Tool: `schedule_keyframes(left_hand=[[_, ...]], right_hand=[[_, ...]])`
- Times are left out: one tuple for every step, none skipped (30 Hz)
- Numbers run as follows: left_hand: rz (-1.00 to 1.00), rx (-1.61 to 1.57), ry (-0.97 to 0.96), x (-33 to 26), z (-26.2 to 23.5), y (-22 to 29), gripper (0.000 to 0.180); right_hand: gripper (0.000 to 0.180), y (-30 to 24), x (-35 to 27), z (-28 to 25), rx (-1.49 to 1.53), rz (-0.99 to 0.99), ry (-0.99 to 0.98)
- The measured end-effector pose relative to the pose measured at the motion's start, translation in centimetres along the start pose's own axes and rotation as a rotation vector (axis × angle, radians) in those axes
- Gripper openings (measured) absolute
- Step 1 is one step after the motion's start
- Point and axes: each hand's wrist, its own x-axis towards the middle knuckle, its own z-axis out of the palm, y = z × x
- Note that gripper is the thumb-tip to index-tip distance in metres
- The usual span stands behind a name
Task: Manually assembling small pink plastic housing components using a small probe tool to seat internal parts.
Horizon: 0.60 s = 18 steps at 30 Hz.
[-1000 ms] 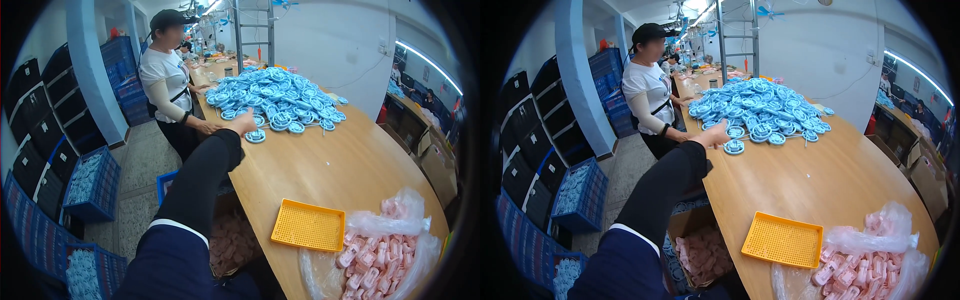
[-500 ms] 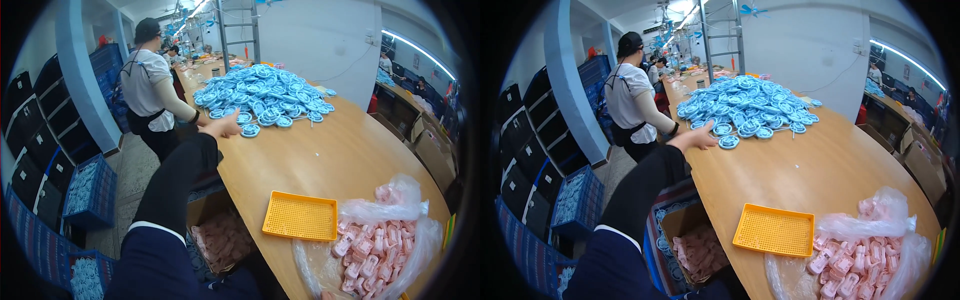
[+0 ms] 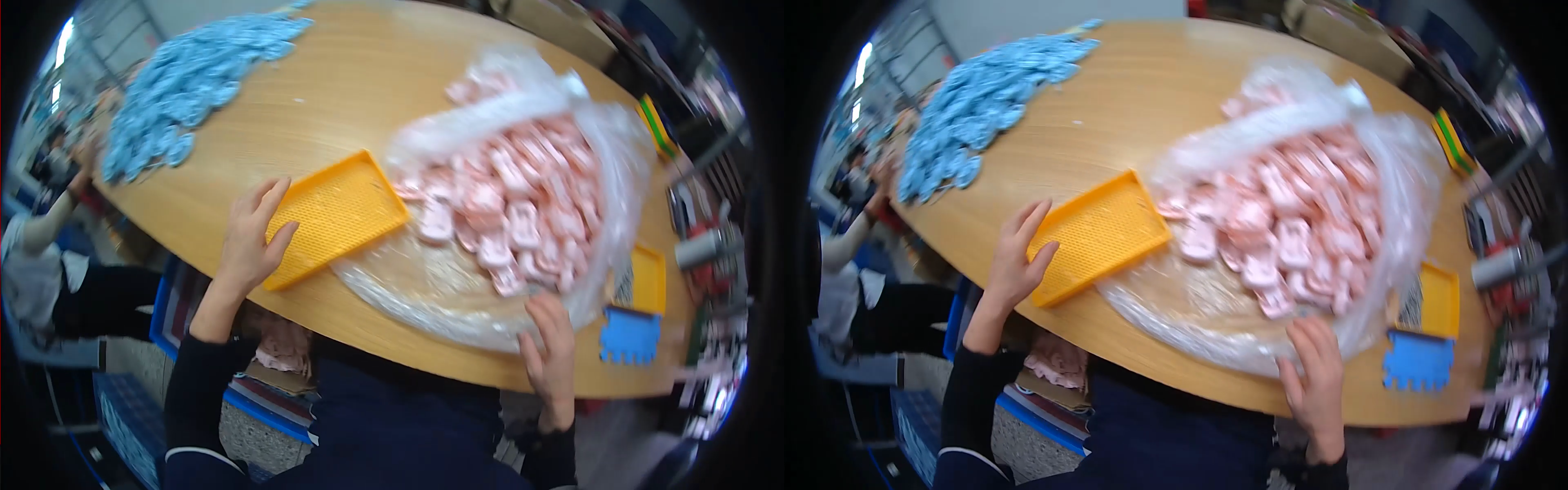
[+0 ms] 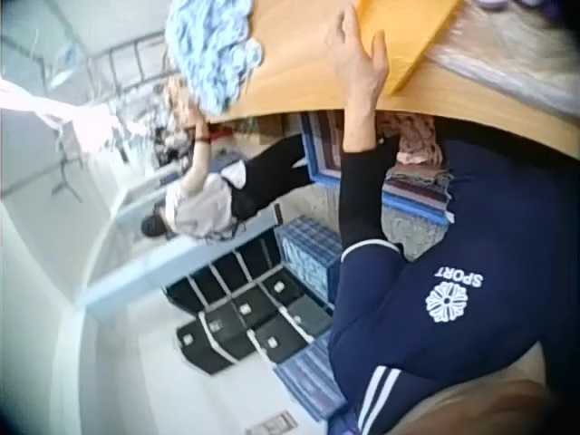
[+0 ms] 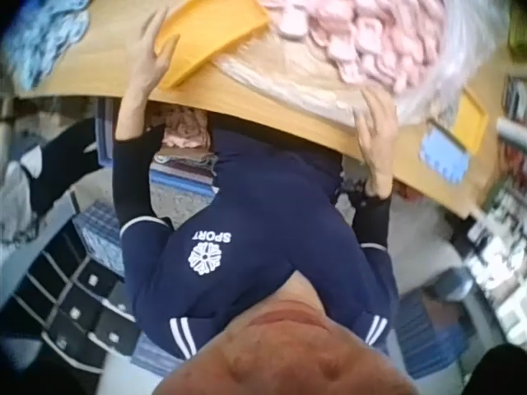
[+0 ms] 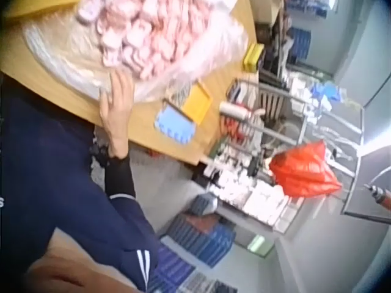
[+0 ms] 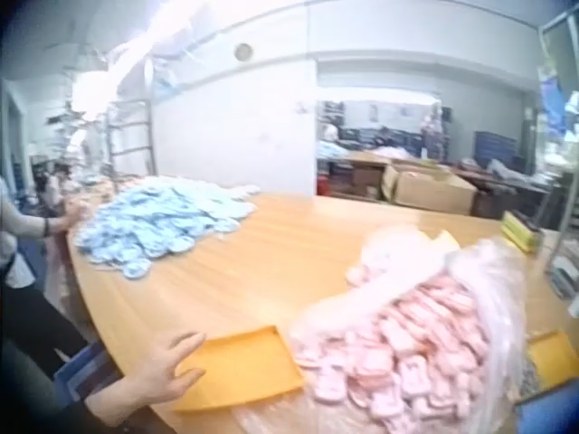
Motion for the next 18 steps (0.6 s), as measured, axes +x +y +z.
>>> schedule_keyframes(left_hand=[[0.066, 0.034, 0.018, -0.4, 1.1, 1.8, 0.054], [0.126, 0.07, 0.048, -0.7, 2.4, 3.2, 0.053], [0.146, 0.044, 0.032, -0.8, 3.8, 4.7, 0.053], [0.222, 0.021, -0.007, -0.8, 5.2, 6.5, 0.055], [0.292, 0.007, -0.043, -0.7, 6.4, 8.3, 0.057], [0.302, -0.005, -0.049, -0.3, 7.4, 10.0, 0.057], [0.34, -0.072, -0.055, 0.5, 8.3, 11.4, 0.056], [0.379, -0.14, -0.061, 1.5, 9.2, 12.5, 0.055], [0.39, -0.153, -0.064, 2.7, 10.4, 13.5, 0.055], [0.289, -0.229, -0.069, 3.7, 11.8, 14.1, 0.053], [0.19, -0.307, -0.08, 5.0, 13.0, 14.4, 0.052], [0.122, -0.321, -0.079, 6.5, 13.9, 14.6, 0.053], [0.049, -0.333, -0.074, 7.9, 14.6, 14.8, 0.055], [0.013, -0.307, -0.071, 9.1, 15.1, 14.7, 0.057], [-0.018, -0.28, -0.07, 9.9, 15.9, 14.3, 0.059], [0.005, -0.311, -0.09, 10.6, 17.2, 14.1, 0.059], [0.006, -0.238, -0.072, 11.2, 18.1, 13.6, 0.061], [0.009, -0.163, -0.055, 11.6, 19.0, 13.4, 0.063]], right_hand=[[0.04, 0.5, 0.2, -0.4, -0.018, -0.013, 0.015], [0.039, 0.9, 0.6, -0.7, -0.057, -0.01, 0.026], [0.039, 1.4, 1.0, -1.0, -0.092, -0.018, 0.039], [0.039, 2.0, 1.4, -1.1, -0.107, 0.007, 0.044], [0.038, 2.9, 2.0, -1.0, -0.143, -0.02, 0.045], [0.038, 3.2, 2.3, -1.3, -0.178, -0.049, 0.044], [0.038, 3.2, 2.7, -1.4, -0.184, -0.047, 0.044], [0.038, 3.1, 3.0, -1.4, -0.2, -0.079, 0.027], [0.038, 3.0, 3.0, -1.8, -0.222, -0.103, 0.014], [0.038, 2.9, 2.7, -1.9, -0.229, -0.094, 0.014], [0.038, 2.9, 2.2, -2.1, -0.213, -0.099, 0.0], [0.038, 3.0, 1.4, -2.1, -0.188, -0.098, -0.019], [0.036, 2.9, 0.9, -2.0, -0.178, -0.111, -0.026], [0.036, 2.8, 0.1, -2.1, -0.191, -0.091, -0.031], [0.035, 3.2, -0.5, -2.1, -0.186, -0.099, 0.008], [0.034, 3.5, -1.2, -2.4, -0.194, -0.097, 0.052], [0.034, 3.5, -1.7, -3.0, -0.201, -0.059, 0.076], [0.034, 4.0, -2.3, -3.7, -0.221, -0.027, 0.085]])
